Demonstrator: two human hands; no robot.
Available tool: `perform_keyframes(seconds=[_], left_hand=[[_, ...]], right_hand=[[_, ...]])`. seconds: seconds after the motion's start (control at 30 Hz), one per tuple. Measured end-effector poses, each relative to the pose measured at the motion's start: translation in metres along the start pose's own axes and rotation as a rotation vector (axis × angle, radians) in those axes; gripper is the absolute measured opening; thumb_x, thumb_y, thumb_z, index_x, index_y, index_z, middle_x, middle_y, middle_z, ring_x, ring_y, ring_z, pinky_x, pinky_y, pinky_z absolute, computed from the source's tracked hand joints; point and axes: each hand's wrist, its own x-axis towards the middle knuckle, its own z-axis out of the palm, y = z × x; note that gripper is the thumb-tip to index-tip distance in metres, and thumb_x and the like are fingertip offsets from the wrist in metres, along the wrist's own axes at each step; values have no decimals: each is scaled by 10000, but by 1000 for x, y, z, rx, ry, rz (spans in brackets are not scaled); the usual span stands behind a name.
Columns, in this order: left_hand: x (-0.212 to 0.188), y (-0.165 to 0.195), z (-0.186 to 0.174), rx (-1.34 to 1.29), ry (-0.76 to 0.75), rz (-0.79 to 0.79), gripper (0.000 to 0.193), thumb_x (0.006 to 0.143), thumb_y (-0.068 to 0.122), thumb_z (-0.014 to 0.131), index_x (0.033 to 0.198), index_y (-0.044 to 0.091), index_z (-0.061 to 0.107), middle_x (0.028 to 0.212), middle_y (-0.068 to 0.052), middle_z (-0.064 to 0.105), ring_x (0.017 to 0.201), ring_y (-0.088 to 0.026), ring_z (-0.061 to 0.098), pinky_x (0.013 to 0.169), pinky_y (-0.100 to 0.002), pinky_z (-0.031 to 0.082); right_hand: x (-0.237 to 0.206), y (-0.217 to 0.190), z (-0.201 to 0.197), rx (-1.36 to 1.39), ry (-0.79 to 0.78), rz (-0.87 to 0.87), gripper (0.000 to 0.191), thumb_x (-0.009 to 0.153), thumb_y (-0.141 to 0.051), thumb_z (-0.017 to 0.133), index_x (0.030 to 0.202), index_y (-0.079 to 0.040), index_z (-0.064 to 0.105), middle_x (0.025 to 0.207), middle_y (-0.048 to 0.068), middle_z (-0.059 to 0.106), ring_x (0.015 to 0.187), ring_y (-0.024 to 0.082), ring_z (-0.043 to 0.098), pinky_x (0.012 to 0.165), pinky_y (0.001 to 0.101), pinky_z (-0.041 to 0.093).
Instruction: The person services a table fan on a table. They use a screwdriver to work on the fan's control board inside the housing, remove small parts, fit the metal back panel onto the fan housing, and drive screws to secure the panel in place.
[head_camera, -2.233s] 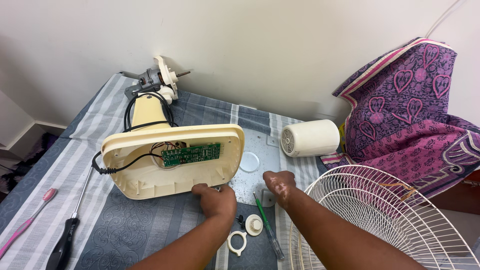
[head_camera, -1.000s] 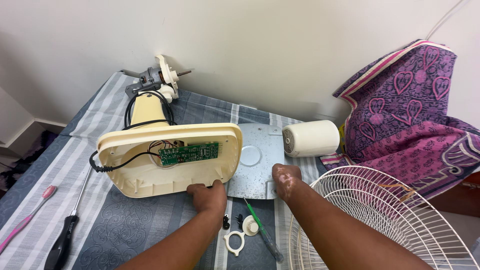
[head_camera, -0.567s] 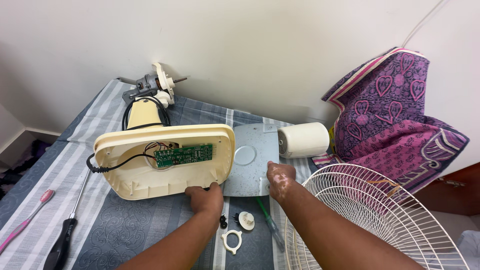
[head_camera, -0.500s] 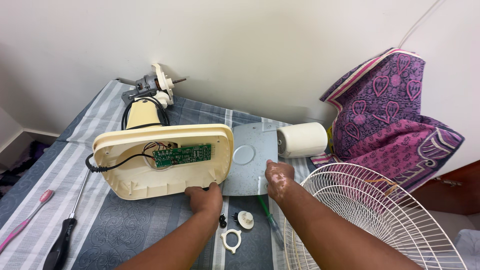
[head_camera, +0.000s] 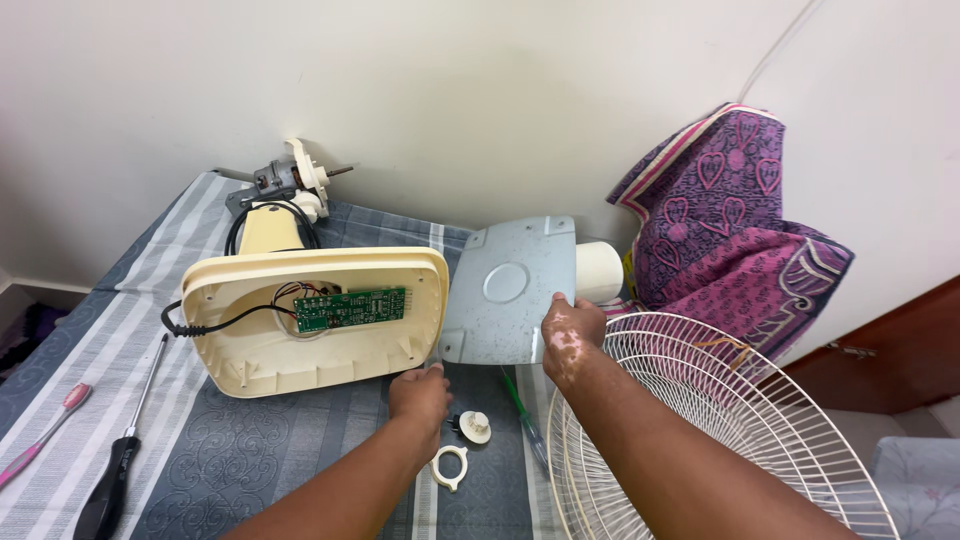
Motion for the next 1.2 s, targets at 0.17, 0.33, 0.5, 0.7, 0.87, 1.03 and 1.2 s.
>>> perform_keyframes(seconds=[0.17, 0.33, 0.5, 0.7, 0.87, 1.03, 1.2], left_hand=[[-17, 10, 12, -146, -162, -47, 474, 1003, 387, 616, 1296, 17, 566, 1223, -138, 681, 1075, -273, 686, 894, -398, 561], [-33, 18, 19, -391, -290, -116, 428, 1003, 328, 599, 1301, 25, 554, 1272, -158, 673, 1162, -321, 677, 1039, -472, 510], [-46, 28, 16, -570, -355, -102, 329, 991, 175, 600, 1293, 48, 565, 1281, -142, 656, 1150, -292, 665, 1064, -489, 489], [-71, 40, 17, -698, -319, -113, 401, 987, 52, 571, 1380, 80, 494, 1346, -137, 606, 1171, -260, 651, 1077, -496, 509], [-94, 42, 15, -741, -363, -10, 367, 998, 57, 540, 1365, 62, 527, 1305, -141, 629, 1168, -271, 659, 1005, -495, 570], [-123, 36, 7, -744, -302, 35, 311, 1022, 123, 528, 1329, 76, 546, 1288, -125, 639, 1160, -279, 654, 993, -529, 555], [-145, 23, -11, -678, -219, 56, 288, 1029, 180, 506, 1306, 105, 539, 1262, -91, 640, 1127, -264, 644, 1003, -587, 510]], right_hand=[[-3, -3, -19, 21, 49, -50, 263, 966, -184, 682, 1100, 39, 724, 988, 152, 755, 834, 214, 674, 778, 351, 529], [-14, -3, -39, 86, 53, -29, 278, 971, -167, 655, 1125, 59, 707, 1036, 155, 752, 893, 214, 700, 822, 353, 526], [-32, -7, -59, 120, 41, 13, 323, 948, -165, 671, 1160, 76, 708, 1126, 191, 750, 1015, 242, 690, 953, 373, 497], [-54, -11, -80, 183, -26, 100, 377, 951, -166, 653, 1248, 66, 655, 1255, 211, 696, 1156, 287, 665, 1077, 404, 435], [-69, -12, -95, 267, -8, 152, 407, 918, -184, 669, 1210, 99, 648, 1213, 205, 703, 1091, 287, 690, 1008, 391, 497], [-85, 0, -113, 333, -73, 137, 436, 903, -214, 671, 1173, 128, 646, 1145, 204, 718, 986, 272, 720, 912, 384, 546], [-99, 15, -125, 295, -140, 136, 399, 925, -263, 672, 1139, 73, 681, 1102, 160, 716, 934, 250, 674, 852, 413, 533]])
